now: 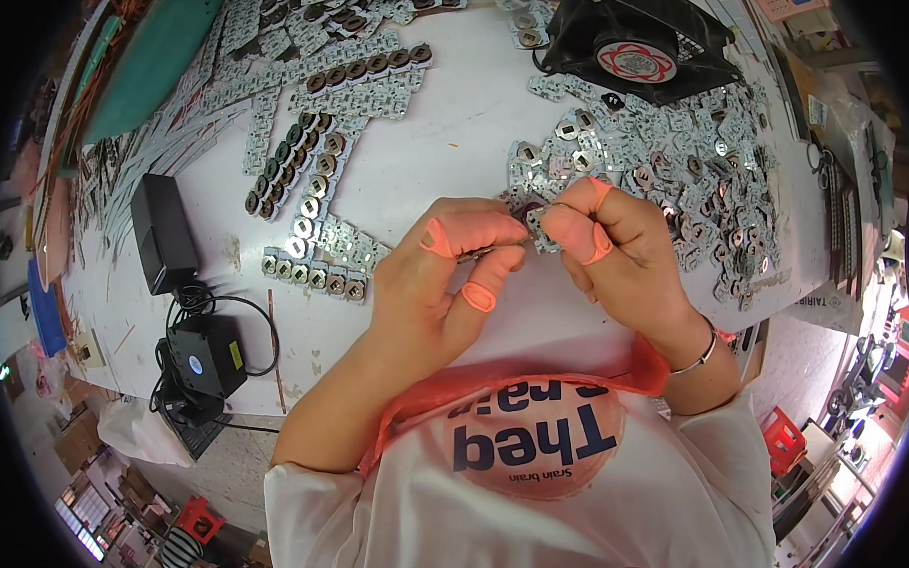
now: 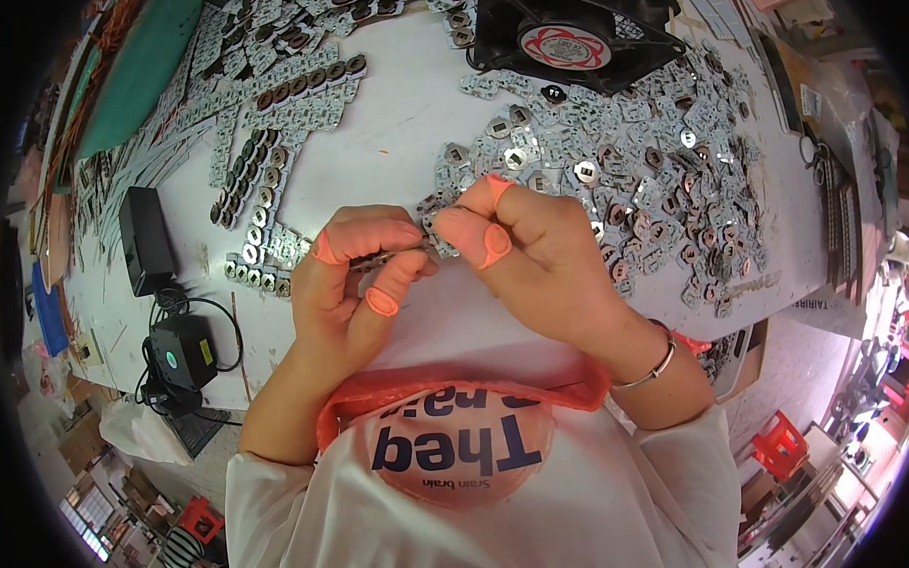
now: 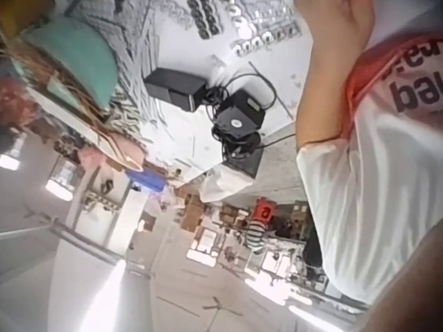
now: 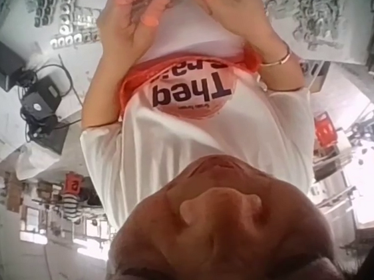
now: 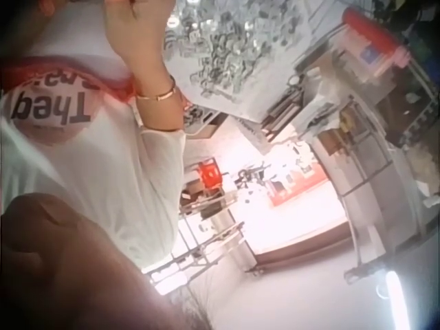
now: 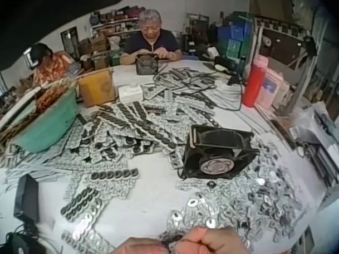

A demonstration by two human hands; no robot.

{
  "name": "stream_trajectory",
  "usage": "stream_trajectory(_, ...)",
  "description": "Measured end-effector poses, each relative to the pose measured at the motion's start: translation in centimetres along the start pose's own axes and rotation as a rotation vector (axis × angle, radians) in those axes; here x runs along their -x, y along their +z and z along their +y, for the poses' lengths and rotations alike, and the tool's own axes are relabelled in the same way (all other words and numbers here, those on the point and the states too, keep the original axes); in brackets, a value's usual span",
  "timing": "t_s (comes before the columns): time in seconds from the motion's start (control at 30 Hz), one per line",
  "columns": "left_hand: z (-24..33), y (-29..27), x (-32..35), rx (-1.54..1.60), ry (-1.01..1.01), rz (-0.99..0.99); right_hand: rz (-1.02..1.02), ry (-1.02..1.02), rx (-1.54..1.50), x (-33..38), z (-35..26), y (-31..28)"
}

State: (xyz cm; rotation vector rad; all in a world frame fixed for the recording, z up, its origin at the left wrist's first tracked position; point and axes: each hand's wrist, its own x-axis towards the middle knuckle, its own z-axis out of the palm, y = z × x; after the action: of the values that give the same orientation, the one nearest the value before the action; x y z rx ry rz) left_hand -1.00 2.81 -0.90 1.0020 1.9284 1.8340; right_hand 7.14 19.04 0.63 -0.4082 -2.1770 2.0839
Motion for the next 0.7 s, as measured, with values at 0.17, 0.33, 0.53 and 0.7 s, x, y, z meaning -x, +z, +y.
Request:
stream_trajectory(0.17, -0.3, -0.2, -0.3, 0.047, -0.007, -0.005, -0.037, -0.056, 0.246, -0.9, 0.0, -2.0)
stream_trajectory(0.33, -0.6, -0.5, -0.4, 0.007, 0.004, -0.132, 0.065, -0.232, 0.422, -0.8, 0.0, -2.2)
stream_trajectory(0.53, 0.2, -0.5, -0.4, 0.458, -0.360, -0.098, -0.139, -0.178, 0.407, -0.5, -1.1, -2.2)
stream_trajectory(0.7, 0.5, -0.7, -0.1, 0.553, -0.440, -0.076, -0.167, -0.209, 0.358, -0.3, -0.5, -2.0)
